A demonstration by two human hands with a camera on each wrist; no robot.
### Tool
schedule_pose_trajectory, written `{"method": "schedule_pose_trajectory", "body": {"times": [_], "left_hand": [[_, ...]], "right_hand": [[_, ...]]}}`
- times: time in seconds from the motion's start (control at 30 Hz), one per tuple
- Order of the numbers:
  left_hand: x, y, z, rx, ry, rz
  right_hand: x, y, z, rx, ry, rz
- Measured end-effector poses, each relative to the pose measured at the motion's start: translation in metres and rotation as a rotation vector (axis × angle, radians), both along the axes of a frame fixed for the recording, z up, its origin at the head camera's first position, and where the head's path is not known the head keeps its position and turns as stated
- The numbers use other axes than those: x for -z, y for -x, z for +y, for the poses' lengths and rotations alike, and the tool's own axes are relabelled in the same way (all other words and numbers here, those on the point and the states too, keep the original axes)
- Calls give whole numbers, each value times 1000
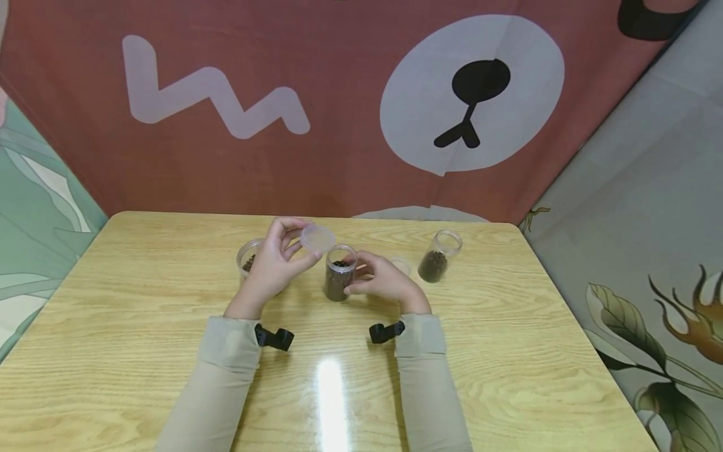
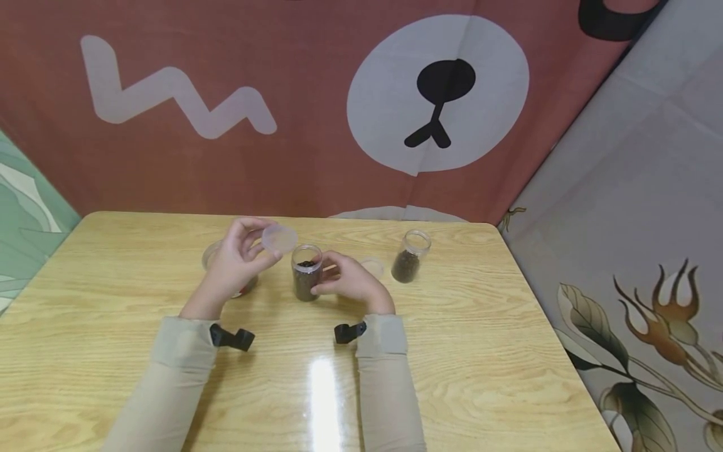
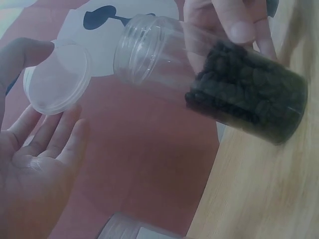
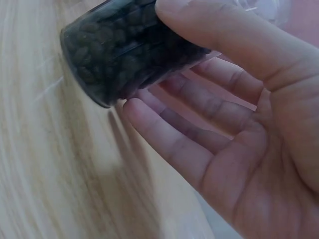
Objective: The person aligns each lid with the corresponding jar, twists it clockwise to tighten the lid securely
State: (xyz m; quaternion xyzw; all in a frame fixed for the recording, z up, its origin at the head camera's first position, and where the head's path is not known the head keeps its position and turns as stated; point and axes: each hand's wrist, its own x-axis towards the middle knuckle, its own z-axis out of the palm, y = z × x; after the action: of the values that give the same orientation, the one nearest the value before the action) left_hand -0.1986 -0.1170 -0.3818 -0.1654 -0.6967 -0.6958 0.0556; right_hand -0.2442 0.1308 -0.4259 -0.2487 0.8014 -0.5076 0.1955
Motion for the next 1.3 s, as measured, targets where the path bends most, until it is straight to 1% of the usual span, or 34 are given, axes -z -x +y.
{"method": "schedule_pose_trajectory", "body": {"times": [0.07, 0.27, 0.4, 0.63, 0.83, 1.03, 1.3], "left_hand": [[1, 1, 1, -2, 16, 6], [3, 1, 3, 12, 43, 6], [6, 2, 5, 33, 55, 4], [13, 3, 6, 62, 90, 31], [14, 4, 6, 81, 126, 34], [16, 5, 7, 90, 150, 34], [18, 5, 13, 108, 158, 29]], "right_hand": [[2, 1, 1, 0, -4, -17], [6, 2, 2, -11, 1, -5], [7, 2, 1, -21, 9, -9], [7, 1, -1, -20, 11, -9], [9, 3, -4, -37, 26, -10], [8, 1, -6, -39, 35, -13], [8, 1, -6, -45, 34, -3]]}}
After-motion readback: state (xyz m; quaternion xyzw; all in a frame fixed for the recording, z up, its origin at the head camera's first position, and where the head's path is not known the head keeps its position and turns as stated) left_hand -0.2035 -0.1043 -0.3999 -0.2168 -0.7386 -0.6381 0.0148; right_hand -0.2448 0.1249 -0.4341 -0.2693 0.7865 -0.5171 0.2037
